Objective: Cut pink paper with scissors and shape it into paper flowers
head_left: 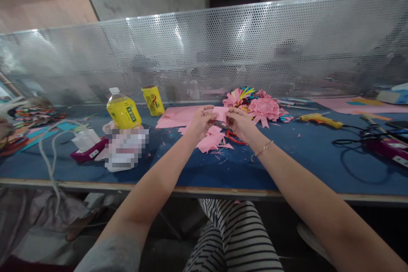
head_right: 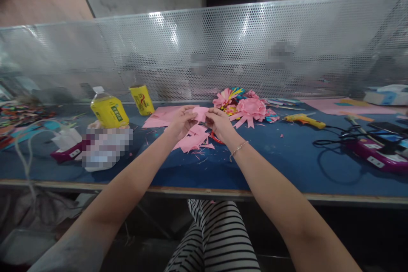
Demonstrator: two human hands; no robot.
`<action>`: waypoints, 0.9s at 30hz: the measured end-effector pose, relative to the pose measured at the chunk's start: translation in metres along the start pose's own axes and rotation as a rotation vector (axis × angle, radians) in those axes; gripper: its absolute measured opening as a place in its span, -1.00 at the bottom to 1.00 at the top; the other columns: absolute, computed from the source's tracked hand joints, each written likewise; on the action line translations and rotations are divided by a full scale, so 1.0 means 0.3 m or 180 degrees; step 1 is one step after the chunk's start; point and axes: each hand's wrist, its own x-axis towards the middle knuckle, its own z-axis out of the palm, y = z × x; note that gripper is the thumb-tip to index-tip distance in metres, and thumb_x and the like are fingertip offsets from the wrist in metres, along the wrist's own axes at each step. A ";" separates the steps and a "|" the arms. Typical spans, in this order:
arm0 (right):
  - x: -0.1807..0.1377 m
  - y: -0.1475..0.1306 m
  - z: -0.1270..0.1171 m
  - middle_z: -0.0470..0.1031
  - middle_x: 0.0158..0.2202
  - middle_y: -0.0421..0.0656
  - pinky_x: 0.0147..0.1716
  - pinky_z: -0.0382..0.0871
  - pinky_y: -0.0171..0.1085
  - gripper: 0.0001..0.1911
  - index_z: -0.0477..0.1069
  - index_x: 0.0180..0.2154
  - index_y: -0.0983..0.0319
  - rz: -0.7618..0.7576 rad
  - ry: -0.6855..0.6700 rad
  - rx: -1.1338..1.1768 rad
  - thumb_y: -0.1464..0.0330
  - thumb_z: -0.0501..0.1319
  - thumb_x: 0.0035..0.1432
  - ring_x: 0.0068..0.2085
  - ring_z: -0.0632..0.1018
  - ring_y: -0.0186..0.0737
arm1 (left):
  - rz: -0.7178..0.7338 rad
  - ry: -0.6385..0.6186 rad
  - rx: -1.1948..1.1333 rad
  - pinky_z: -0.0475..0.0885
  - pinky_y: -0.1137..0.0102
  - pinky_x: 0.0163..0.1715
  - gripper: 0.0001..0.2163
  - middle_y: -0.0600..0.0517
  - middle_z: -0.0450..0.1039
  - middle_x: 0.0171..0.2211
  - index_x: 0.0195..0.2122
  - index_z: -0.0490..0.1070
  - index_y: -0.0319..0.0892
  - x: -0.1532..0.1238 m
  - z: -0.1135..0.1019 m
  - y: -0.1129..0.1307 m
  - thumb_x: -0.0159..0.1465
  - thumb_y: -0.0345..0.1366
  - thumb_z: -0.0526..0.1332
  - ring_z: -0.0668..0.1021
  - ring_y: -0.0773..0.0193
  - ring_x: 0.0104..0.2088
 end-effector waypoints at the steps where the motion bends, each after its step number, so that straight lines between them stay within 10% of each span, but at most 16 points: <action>1: -0.001 0.001 0.000 0.33 -0.62 -0.34 -0.58 0.24 -0.43 -0.87 0.29 -0.56 0.23 0.0014 -0.0055 0.0000 0.49 0.24 -0.24 -0.57 0.33 -0.48 | 0.0002 -0.0016 -0.0011 0.36 0.45 -0.38 -0.71 0.11 0.36 -0.51 -0.29 0.26 -0.22 -0.001 0.000 0.000 -0.05 -0.51 0.24 0.43 0.47 -0.49; 27: 0.002 0.003 -0.005 0.34 -0.58 -0.32 -0.56 0.26 -0.44 -0.88 0.30 -0.53 0.24 0.0096 -0.0269 0.0019 0.50 0.23 -0.21 -0.54 0.35 -0.49 | 0.0105 -0.0055 0.0316 0.40 0.42 -0.43 -0.60 0.09 0.40 -0.49 -0.26 0.20 -0.20 0.004 0.002 -0.015 -0.13 -0.49 0.30 0.47 0.41 -0.51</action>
